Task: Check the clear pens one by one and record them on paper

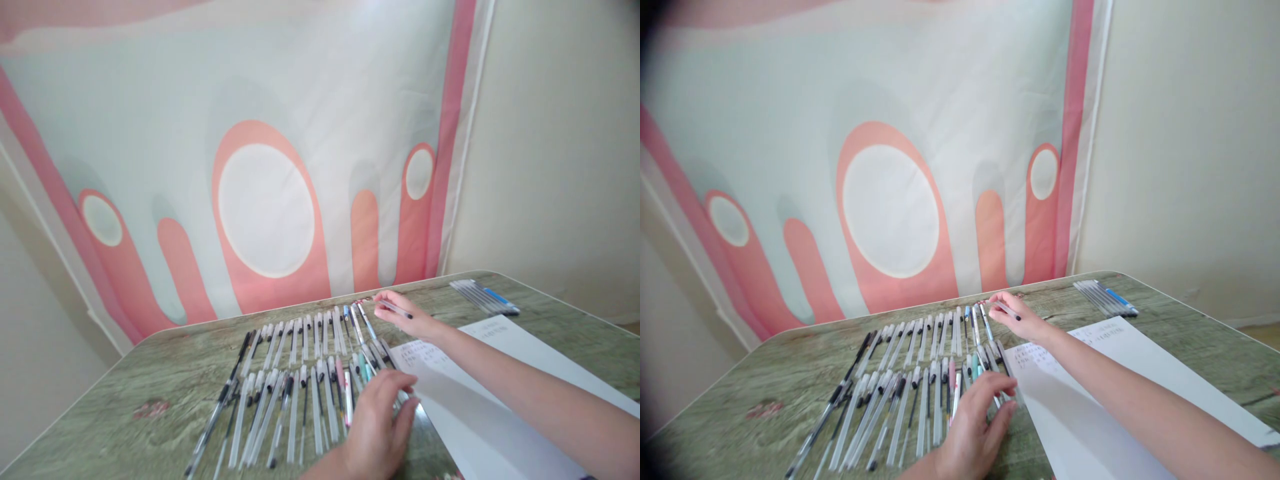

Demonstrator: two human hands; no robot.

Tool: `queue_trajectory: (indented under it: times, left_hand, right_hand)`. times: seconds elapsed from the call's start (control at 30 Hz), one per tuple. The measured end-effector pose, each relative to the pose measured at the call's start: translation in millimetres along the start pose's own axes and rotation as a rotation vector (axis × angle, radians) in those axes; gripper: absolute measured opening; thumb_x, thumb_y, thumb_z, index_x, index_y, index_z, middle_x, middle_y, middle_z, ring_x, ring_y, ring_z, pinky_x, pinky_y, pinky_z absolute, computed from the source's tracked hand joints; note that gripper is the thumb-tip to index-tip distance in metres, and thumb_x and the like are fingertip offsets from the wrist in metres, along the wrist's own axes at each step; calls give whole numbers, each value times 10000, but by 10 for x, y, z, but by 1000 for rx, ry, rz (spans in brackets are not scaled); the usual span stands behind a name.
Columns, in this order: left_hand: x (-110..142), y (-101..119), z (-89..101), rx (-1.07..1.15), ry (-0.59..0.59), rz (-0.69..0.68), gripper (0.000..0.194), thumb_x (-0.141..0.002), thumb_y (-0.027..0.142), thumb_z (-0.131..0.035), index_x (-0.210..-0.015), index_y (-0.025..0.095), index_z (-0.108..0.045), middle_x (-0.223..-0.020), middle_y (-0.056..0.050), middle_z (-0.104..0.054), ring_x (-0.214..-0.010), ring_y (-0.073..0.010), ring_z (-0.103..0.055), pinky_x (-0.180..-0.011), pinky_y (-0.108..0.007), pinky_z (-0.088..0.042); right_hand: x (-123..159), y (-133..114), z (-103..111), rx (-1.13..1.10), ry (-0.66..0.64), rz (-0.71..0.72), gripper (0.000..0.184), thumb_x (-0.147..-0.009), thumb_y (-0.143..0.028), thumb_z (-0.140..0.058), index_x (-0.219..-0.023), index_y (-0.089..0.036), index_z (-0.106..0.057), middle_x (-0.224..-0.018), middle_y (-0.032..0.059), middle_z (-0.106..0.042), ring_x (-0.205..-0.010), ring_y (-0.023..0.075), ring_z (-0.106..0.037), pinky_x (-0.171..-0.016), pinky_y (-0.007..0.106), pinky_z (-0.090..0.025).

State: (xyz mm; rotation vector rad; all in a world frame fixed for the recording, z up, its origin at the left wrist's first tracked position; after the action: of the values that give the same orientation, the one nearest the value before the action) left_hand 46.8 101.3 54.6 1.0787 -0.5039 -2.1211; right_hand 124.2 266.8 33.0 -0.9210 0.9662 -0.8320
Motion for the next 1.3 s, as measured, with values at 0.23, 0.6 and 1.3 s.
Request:
queue_trajectory:
  times: [0.23, 0.6, 1.3]
  left_hand:
    - [-232, -255, 445, 125, 307, 190, 184, -814, 224, -507, -983, 171, -557, -893, -54, -583, -786, -137, -555, -707, -283, -472]
    - [-237, -365, 295, 127, 269, 176, 147, -788, 218, -554, -895, 203, -654, -825, -34, -624, -744, -132, -567, -735, -295, -471]
    - [-146, -328, 273, 51, 192, 111, 144, -800, 242, -532, -849, 215, -665, -821, -55, -610, -783, -156, -543, -736, -276, -401]
  right_hand:
    - [837, -7, -370, -860, 32, -381, 284, -691, -228, -683, -946, -239, -557, -808, 1, -622, -732, 137, -594, -682, 281, -474]
    - [925, 59, -453, -993, 71, -383, 242, -711, -175, -665, -924, -242, -572, -832, -3, -615, -771, 126, -577, -711, 260, -465]
    - [1047, -155, -316, -529, 142, -228, 209, -757, -296, -610, -929, -218, -522, -810, -9, -570, -778, 143, -516, -724, 282, -394]
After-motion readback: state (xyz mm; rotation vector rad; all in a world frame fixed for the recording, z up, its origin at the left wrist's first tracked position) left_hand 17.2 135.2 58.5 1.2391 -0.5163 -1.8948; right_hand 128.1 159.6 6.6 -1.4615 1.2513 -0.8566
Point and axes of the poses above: each hand's wrist, its own x-axis away from the middle knuckle, its own z-axis out of the back of the hand, y = z × x, the point moved 10 cm from there along -x, towards the middle knuckle
